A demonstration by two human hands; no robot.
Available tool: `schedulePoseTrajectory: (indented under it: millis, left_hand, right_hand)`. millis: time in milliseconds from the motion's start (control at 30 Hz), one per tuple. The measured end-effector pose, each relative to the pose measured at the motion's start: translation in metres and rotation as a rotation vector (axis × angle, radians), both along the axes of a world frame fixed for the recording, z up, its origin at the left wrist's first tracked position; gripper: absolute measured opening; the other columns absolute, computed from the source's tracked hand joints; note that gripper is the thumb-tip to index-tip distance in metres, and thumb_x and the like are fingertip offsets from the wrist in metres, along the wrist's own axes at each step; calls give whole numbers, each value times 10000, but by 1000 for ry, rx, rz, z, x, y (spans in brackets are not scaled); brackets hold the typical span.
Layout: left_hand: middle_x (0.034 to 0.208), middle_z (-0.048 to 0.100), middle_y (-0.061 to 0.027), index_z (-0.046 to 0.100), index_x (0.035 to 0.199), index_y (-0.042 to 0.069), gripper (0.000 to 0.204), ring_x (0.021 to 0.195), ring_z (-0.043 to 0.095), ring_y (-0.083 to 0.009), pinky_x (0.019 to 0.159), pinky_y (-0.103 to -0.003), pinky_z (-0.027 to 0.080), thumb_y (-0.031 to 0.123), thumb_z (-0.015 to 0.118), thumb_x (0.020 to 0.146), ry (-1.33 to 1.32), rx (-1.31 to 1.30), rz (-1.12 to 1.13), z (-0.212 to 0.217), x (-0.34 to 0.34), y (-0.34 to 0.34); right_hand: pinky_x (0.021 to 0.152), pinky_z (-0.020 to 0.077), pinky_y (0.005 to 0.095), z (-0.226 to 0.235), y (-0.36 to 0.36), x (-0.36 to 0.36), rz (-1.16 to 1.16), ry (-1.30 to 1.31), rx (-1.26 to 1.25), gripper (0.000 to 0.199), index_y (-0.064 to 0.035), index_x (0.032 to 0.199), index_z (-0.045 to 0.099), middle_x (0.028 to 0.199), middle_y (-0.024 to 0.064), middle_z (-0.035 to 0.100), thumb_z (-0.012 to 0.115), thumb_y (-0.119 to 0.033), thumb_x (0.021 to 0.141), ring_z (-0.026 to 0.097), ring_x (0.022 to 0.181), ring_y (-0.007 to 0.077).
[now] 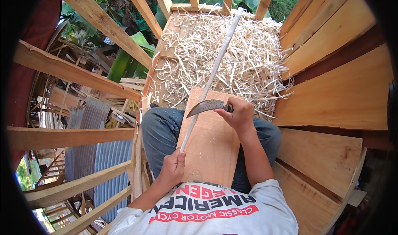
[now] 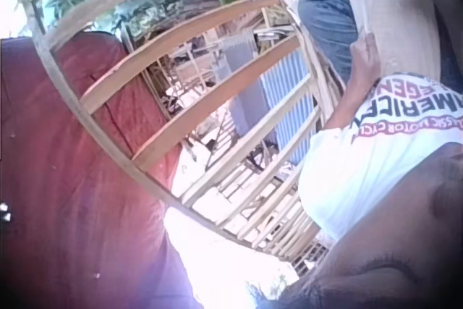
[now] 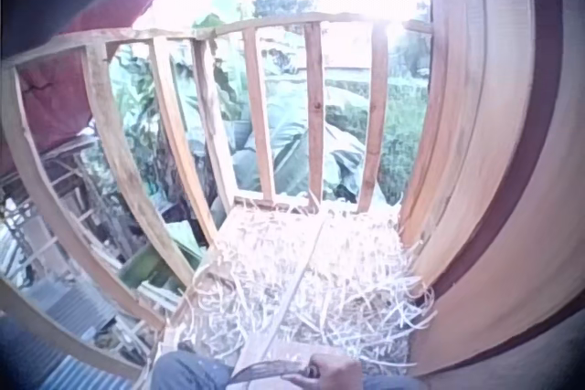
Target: The person sits cross-legged on a wooden platform and uses a curved knife to shave thin strips from a long wooden stick. The person holds the stick with the left hand and repeatedly scrapes the surface with the knife in the right hand, producing wood shavings that accumulate on the platform.
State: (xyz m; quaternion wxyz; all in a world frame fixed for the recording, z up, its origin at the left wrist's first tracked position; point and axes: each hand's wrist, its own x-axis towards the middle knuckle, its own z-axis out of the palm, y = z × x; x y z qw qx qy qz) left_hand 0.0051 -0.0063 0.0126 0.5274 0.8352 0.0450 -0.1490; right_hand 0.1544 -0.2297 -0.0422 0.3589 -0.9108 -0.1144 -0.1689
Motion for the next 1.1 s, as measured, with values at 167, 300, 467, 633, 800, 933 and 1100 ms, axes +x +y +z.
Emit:
schedulePoseTrajectory:
  millis: [167, 300, 467, 633, 800, 933, 1100]
  left_hand:
    - [523, 344, -99, 477, 869, -15, 261, 466, 360, -115, 445, -310, 313, 199, 386, 987, 31, -22, -30, 2, -1, -4]
    - [524, 354, -50, 456, 827, 0, 308, 477, 356, -89, 449, -286, 306, 244, 368, 994, 100, -62, -65, 3, -5, -4]
    - [535, 380, 5, 413, 737, 26, 397, 480, 357, -76, 457, -254, 298, 306, 329, 1005, 138, -95, -75, 9, -5, -6]
    - [533, 369, 10, 416, 737, 29, 408, 476, 347, -74, 453, -249, 296, 325, 330, 1004, 154, -145, -91, 6, -8, -7]
    - [534, 369, 13, 420, 739, 30, 406, 477, 347, -73, 449, -246, 297, 325, 333, 1004, 162, -168, -122, -2, -15, -7]
    - [542, 388, 8, 429, 736, 30, 398, 492, 367, -74, 458, -250, 308, 310, 338, 1005, 209, -151, -124, 4, -15, -6]
    - [569, 376, -44, 464, 820, -4, 357, 533, 362, -104, 480, -299, 332, 284, 355, 1001, 263, -141, -170, -2, -32, 0]
  right_hand:
    - [381, 368, 311, 2, -12, 3, -66, -50, -69, 649, -88, 506, 453, 426, 32, 407, 669, -690, 611, 469, 377, 193]
    - [370, 350, 299, -5, -21, 7, -114, -101, -50, 689, -87, 509, 438, 414, 30, 389, 648, -738, 586, 438, 356, 191]
    - [376, 348, 302, -3, -25, 7, -148, -115, -67, 702, -80, 519, 449, 416, 30, 388, 628, -755, 591, 429, 358, 198]
    - [396, 355, 325, -9, -38, 14, -239, -107, -2, 695, -73, 526, 454, 419, 39, 393, 617, -740, 635, 430, 371, 222]
    - [425, 336, 382, -14, -65, 27, -442, -6, 6, 707, -11, 544, 463, 440, 107, 408, 607, -682, 710, 452, 423, 302]
    - [454, 351, 401, -6, -59, 31, -471, -39, 62, 699, 17, 575, 510, 447, 124, 421, 595, -655, 745, 432, 444, 322]
    - [501, 380, 433, -6, -90, 51, -571, 181, 275, 704, 45, 629, 564, 495, 168, 487, 581, -645, 766, 482, 474, 330]
